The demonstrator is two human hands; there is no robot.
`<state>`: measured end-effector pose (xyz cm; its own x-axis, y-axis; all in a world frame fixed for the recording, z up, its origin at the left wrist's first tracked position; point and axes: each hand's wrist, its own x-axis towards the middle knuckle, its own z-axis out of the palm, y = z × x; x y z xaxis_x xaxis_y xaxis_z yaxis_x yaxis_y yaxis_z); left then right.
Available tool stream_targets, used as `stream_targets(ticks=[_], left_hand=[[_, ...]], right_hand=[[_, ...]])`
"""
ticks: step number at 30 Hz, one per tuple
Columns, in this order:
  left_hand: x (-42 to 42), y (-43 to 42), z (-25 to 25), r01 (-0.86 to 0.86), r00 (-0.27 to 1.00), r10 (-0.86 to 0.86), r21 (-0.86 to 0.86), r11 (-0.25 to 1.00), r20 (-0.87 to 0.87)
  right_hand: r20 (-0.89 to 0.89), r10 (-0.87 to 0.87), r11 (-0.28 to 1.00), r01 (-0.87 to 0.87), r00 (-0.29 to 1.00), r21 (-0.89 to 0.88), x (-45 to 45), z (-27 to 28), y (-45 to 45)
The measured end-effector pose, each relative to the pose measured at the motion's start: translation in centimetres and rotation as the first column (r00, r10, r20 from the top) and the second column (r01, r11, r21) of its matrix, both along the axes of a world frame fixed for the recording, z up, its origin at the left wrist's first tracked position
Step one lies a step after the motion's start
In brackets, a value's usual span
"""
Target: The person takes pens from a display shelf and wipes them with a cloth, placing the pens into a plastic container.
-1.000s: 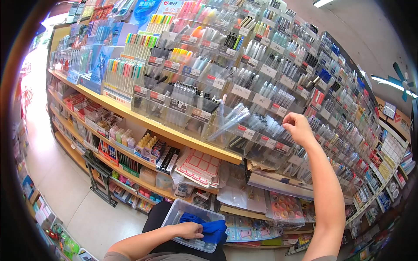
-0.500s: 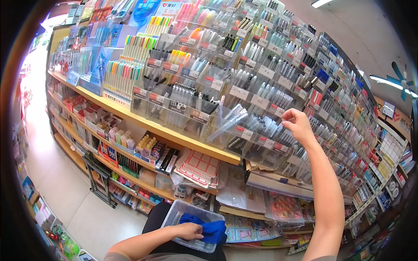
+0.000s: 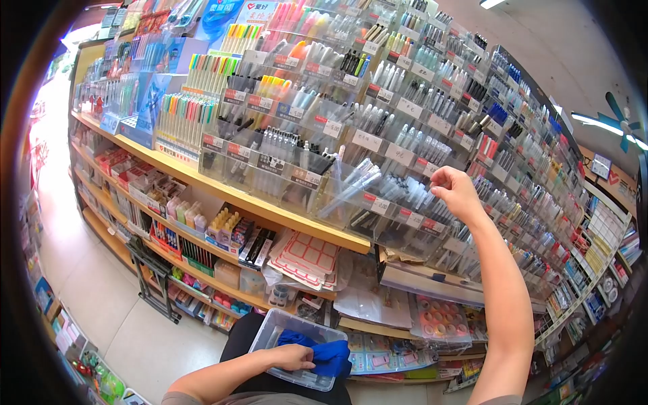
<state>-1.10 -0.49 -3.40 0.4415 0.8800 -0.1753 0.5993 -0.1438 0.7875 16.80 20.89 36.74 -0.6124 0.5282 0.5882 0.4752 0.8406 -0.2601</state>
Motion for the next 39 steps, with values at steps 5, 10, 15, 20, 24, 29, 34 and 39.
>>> stream_targets(ticks=[5, 10, 15, 20, 24, 29, 34, 39], left_hand=[[-0.1, -0.1, -0.4, 0.003, 1.000, -0.003, 0.023, 1.000, 0.001], [-0.1, 0.0, -0.3, -0.004, 1.000, 0.004, 0.020, 1.000, 0.000], [-0.2, 0.0, -0.4, 0.006, 1.000, -0.007, 0.026, 1.000, 0.001], [-0.2, 0.1, -0.3, 0.006, 1.000, -0.006, 0.009, 1.000, 0.002], [-0.1, 0.2, -0.6, 0.006, 1.000, -0.006, 0.012, 1.000, -0.008], [-0.1, 0.2, -0.9, 0.006, 1.000, -0.006, 0.008, 1.000, 0.000], [-0.1, 0.1, -0.3, 0.008, 1.000, -0.008, -0.003, 1.000, -0.005], [0.0, 0.1, -0.3, 0.009, 1.000, -0.009, -0.005, 1.000, -0.014]], right_hand=[[-0.148, 0.054, 0.983, -0.079, 0.988, -0.168, -0.1, 0.3, 0.5], [-0.227, 0.072, 0.977, -0.115, 0.971, -0.181, -0.3, 0.2, 0.1], [-0.168, 0.078, 0.985, -0.102, 0.983, -0.141, -0.6, -0.5, 0.3], [-0.175, 0.063, 0.991, -0.083, 0.982, -0.105, -0.3, -0.8, 1.3], [-0.176, 0.024, 0.997, -0.037, 0.984, -0.069, -0.4, -0.8, 0.7], [-0.200, 0.037, 0.997, -0.050, 0.979, -0.058, -0.4, -1.3, 1.4], [-0.214, 0.047, 0.988, -0.077, 0.976, -0.134, -0.5, -0.9, 0.7], [-0.182, 0.028, 0.985, -0.058, 0.983, -0.164, -0.6, -1.4, 0.7]])
